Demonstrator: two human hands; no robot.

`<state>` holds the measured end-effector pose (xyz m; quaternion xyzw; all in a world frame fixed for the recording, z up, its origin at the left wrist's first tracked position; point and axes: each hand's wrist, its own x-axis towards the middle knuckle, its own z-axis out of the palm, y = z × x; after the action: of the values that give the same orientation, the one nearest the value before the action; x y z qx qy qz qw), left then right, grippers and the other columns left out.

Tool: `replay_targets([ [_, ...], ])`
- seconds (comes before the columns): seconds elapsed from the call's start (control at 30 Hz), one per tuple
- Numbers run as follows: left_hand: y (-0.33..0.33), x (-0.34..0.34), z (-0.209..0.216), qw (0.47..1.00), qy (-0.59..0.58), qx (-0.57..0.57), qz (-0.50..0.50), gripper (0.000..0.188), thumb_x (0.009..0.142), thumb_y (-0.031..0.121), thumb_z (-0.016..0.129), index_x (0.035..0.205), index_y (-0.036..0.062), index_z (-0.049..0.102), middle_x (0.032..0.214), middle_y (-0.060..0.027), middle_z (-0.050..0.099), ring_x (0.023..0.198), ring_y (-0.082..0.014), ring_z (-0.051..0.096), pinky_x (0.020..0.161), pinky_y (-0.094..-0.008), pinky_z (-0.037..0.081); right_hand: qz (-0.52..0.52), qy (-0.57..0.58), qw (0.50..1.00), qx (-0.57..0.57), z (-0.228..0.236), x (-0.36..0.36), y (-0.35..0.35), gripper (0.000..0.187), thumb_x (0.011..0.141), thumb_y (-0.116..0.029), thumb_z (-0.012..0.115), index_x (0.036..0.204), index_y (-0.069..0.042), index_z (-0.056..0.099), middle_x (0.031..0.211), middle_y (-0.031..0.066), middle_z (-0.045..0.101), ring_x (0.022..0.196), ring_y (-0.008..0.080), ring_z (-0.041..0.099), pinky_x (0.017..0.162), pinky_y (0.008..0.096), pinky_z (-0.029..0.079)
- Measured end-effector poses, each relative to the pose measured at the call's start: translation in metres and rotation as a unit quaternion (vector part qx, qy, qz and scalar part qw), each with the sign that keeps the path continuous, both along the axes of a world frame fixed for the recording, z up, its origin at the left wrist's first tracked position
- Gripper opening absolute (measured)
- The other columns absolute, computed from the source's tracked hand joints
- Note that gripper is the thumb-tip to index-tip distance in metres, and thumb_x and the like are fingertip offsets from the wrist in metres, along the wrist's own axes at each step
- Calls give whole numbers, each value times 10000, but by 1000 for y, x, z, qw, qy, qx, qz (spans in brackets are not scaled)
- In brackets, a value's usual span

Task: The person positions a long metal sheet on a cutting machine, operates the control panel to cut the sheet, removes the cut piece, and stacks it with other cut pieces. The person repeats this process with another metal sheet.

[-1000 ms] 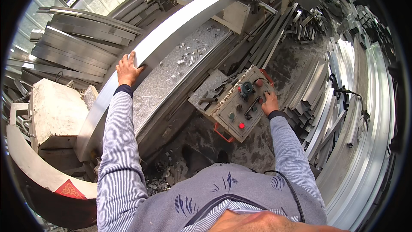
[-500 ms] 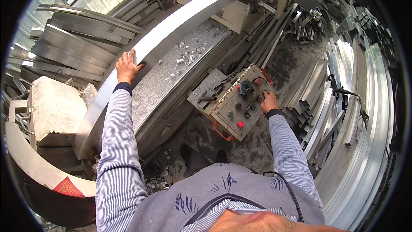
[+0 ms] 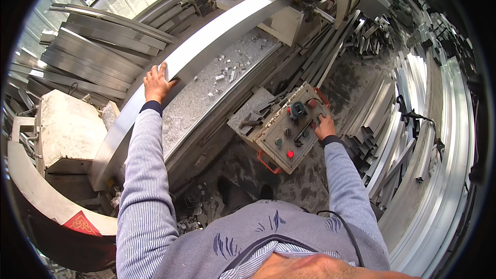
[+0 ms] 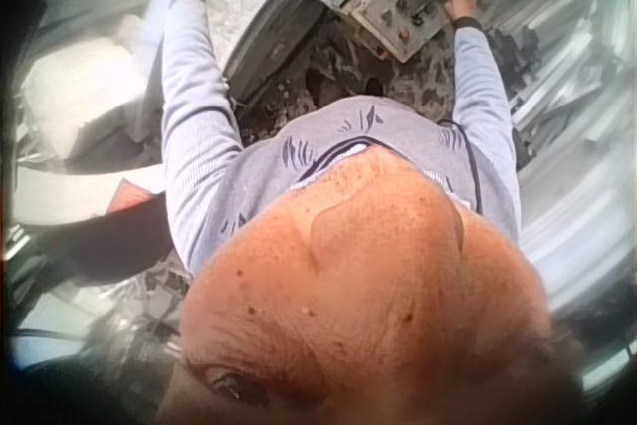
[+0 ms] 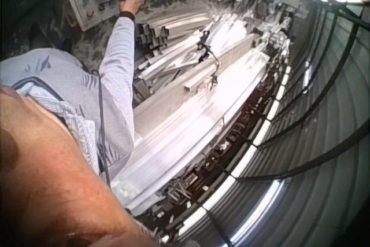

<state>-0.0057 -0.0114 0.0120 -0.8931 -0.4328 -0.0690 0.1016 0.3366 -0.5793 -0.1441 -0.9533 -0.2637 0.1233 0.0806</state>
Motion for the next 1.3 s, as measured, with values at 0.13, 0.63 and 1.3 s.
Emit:
replay_targets([
  [0.13, -1, 1, 1, 1000, 1, -2, 3, 972, 851, 674, 779, 1640, 250, 402, 1592, -120, 462, 1422, -331, 484, 1179, -511, 387, 3, -9, 1000, 16, -3, -1, -2, 524, 902, -56, 637, 1423, -7, 615, 1356, 277, 556, 1257, 469, 574, 1078, 496, 511],
  [0.63, 0, 0, -1, 1000, -14, 0, -7, 933, 858, 638, 791, 1633, 264, 432, 1584, -118, 473, 1412, -329, 493, 1180, -508, 383, 16, -36, 998, 59, -24, 4, -7, 538, 842, -64, 653, 1378, -16, 653, 1297, 275, 584, 1215, 484, 576, 1066, 497, 496],
  [1.3, 0, -1, -3, 1000, -19, 17, -13, 914, 855, 654, 785, 1615, 264, 459, 1569, -115, 493, 1387, -325, 520, 1165, -487, 403, 21, 5, 999, 29, -17, 5, -5, 583, 874, -19, 604, 1456, 17, 603, 1356, 294, 529, 1252, 480, 555, 1095, 492, 483],
])
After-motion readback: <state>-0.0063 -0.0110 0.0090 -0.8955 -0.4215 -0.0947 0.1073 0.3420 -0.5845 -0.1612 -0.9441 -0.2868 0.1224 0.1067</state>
